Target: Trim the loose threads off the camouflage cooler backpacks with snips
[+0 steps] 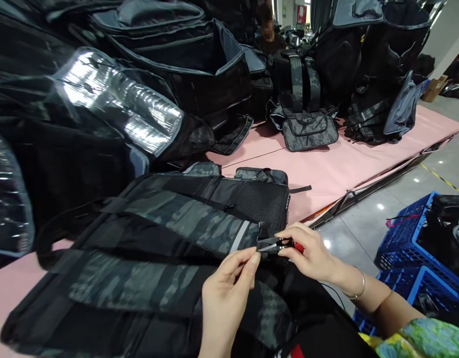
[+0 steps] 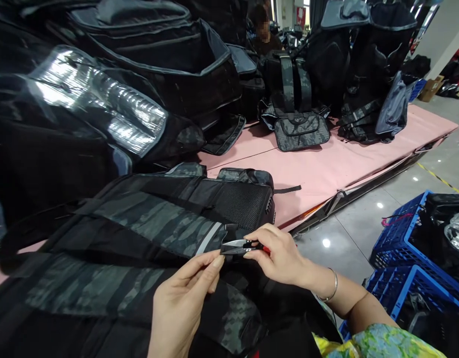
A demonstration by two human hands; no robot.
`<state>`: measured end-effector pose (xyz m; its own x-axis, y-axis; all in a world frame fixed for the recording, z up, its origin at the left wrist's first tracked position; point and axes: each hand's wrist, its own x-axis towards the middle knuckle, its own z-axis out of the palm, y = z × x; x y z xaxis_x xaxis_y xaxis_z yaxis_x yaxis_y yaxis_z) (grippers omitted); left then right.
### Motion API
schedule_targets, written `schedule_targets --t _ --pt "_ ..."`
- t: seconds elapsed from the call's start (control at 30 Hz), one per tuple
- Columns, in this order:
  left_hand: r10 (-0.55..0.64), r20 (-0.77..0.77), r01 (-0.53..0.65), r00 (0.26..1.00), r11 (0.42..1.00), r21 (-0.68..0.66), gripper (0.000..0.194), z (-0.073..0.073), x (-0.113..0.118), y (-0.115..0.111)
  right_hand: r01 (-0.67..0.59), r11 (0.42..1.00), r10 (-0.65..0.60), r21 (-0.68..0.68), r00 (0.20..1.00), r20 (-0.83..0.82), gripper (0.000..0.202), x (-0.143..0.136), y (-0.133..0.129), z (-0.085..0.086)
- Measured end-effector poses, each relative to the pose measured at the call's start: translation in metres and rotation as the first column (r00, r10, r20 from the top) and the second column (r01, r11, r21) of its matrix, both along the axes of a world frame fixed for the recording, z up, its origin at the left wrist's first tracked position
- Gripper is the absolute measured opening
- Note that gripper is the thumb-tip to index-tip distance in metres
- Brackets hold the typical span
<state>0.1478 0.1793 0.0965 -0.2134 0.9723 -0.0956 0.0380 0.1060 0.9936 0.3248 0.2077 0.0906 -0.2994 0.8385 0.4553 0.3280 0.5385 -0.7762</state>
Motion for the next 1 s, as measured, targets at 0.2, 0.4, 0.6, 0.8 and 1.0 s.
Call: schedule_targets --t 0.2,0.4,0.6,0.8,1.0 --pt "-0.012 0.022 0.011 1.000 0.999 0.032 0.025 -0.005 -0.001 0.000 -0.024 1.000 0.024 -0.006 0.998 0.062 0.011 0.002 0.004 0.002" --pt "0.008 0.018 -0.007 1.000 1.000 -0.011 0.030 -0.005 0.000 0.002 -0.060 0.995 0.059 -0.077 0.998 -0.021 0.009 0.003 0.004 -0.005" --pt "0.024 0.007 -0.024 1.000 0.999 -0.031 0.031 -0.003 0.003 0.003 -0.015 0.994 0.015 -0.104 1.000 0.000 0.014 0.006 0.002 -0.004" --pt "-0.012 -0.033 0.013 0.999 1.000 0.008 0.028 0.000 0.006 0.003 -0.079 0.993 0.080 -0.089 0.997 0.012 0.012 0.006 0.009 -0.002" --pt "0.069 -0.094 -0.060 0.993 0.994 0.095 0.021 -0.003 0.009 0.001 -0.163 0.901 0.003 -0.402 0.929 -0.370 0.022 0.010 0.012 -0.009"
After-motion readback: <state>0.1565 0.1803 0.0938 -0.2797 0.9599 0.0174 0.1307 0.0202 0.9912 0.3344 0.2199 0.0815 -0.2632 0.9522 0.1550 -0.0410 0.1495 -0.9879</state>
